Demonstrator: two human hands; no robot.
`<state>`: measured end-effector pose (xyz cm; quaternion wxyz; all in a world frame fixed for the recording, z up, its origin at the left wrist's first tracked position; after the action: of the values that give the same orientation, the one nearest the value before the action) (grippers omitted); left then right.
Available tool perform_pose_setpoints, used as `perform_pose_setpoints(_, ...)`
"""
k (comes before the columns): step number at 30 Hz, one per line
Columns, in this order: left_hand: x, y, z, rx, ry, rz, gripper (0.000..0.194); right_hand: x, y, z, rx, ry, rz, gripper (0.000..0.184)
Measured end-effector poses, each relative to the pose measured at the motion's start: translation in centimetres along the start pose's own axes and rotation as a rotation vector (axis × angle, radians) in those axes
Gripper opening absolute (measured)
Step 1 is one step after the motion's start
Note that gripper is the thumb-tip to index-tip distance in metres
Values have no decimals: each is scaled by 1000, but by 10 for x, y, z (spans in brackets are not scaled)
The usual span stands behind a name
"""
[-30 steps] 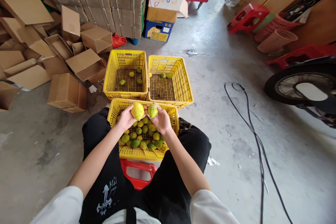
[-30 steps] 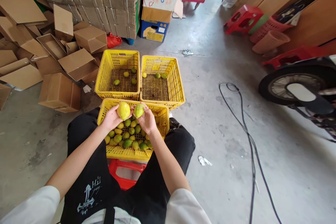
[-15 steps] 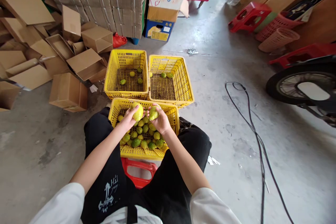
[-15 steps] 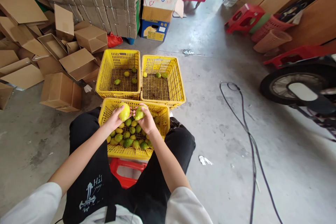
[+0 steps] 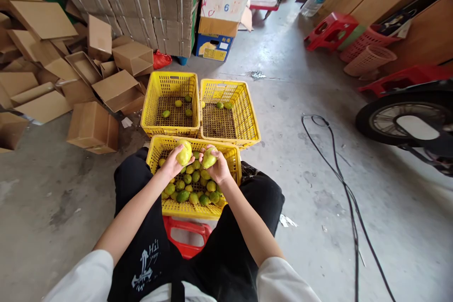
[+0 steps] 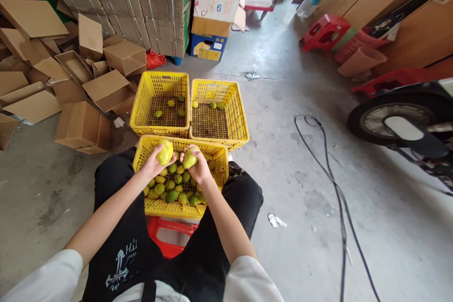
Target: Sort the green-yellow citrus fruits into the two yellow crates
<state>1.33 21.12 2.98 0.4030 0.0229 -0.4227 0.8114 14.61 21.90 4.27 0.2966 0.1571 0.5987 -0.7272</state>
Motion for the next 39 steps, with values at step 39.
perform_pose_setpoints(39, 1, -7, -7, -92, 23, -138, 45, 7, -1, 1, -62, -111, -21, 35)
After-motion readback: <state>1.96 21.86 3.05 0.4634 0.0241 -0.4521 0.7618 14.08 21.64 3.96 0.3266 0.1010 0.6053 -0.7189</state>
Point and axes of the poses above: each hand's wrist, its own z-axis away from the middle knuckle, its own y-axis out of the back of the hand, x = y × z, the point moved 10 cm from there along -z, towards the middle knuckle, and after that the axes turned 12 degrees about y, right-handed, at the moved point
